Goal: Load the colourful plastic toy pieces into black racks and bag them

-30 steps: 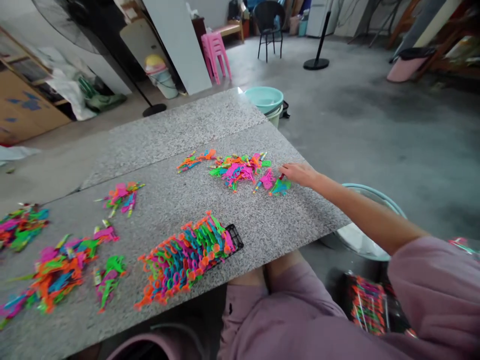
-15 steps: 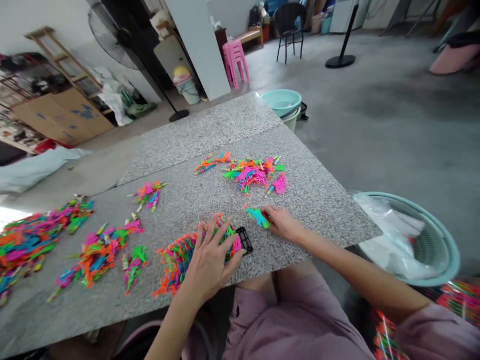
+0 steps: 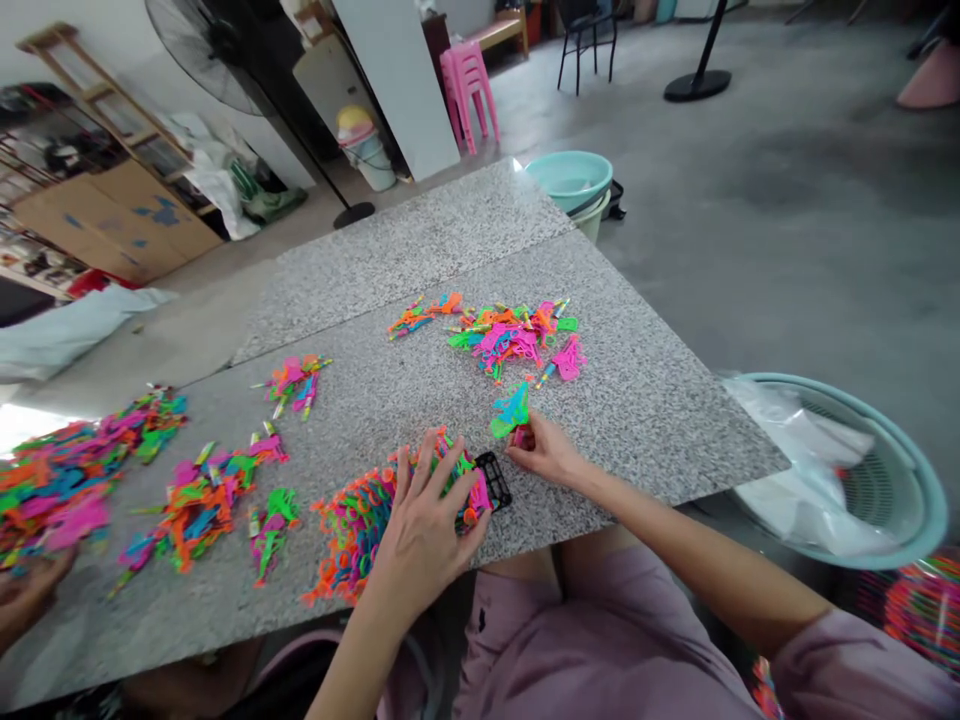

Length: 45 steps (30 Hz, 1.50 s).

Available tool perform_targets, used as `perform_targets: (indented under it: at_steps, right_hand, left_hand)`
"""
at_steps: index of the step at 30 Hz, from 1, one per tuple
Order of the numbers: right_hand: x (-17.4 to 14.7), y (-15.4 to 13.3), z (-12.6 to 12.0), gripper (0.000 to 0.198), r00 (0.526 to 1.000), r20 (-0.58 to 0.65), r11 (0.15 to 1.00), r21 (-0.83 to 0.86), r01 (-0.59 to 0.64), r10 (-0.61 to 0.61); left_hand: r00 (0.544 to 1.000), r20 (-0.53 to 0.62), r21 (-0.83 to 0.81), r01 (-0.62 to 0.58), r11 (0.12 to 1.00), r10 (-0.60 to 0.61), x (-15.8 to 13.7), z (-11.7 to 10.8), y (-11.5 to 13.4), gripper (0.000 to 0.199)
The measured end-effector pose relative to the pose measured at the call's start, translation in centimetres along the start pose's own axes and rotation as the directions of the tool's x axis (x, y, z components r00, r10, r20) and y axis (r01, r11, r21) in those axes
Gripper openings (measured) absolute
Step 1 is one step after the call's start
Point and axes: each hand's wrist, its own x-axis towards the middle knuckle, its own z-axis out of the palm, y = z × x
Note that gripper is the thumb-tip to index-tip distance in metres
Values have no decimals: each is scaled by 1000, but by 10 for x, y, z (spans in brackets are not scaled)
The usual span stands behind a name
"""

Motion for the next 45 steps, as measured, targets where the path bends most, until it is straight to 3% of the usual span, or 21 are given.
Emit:
perform_targets:
  at_steps: [4,8,10,16,21,24,29,33,36,39,42,45]
  right_hand:
    - [6,-6,8,12,997,18,992,-104,74,-73]
    - [16,-14,25,19,979,152,988,-48,148,-139]
    - [20,-15,33,24,972,188,981,-112,161,-138]
    - [25,-17,32,27,969,211,882,-420,212,-133]
    - [34,-32,32,35,927,344,801,-507,320,-152]
    - [33,-36,37,36,912,371,798,-489,352,-174]
    - [28,-25,20,40,929,284,839,-423,342,-236]
    - [26,-4,-28,44,956,48,726,-640,251,-288]
    - [11,14,-57,31,946,86,625,-731,274,-314]
    - [-12,23,-71,19,930,86,595,-747,297,-356]
    - [-19,17,-76,21,952,-156,623,-781,44,-262]
    - [1,2,-82,31,934,-358,629,-723,-286,12]
  left_hand:
    - [1000,7,-25,10,1000,-9,0,-1,2,31]
    - [1000,9,-39,23,999,-23,1,0,2,30]
    - [1000,7,-47,27,999,-26,1,1,1,29]
    - [1000,-16,-65,25,998,-26,0,3,0,29]
    - [997,-77,-69,6,998,-12,1,5,-1,41]
    - [995,-98,-63,1,998,-7,3,6,-2,41]
    - [991,-133,-25,-5,1000,2,4,10,-4,41]
    - [986,-164,-21,-5,1000,2,4,13,-5,40]
    - [980,-198,-20,7,1000,-11,2,14,-6,42]
    - [976,-216,0,-35,999,34,0,14,-7,43]
    - [982,-175,4,-69,998,68,1,13,-7,32]
    - [993,-105,-15,-50,999,49,3,10,-6,27]
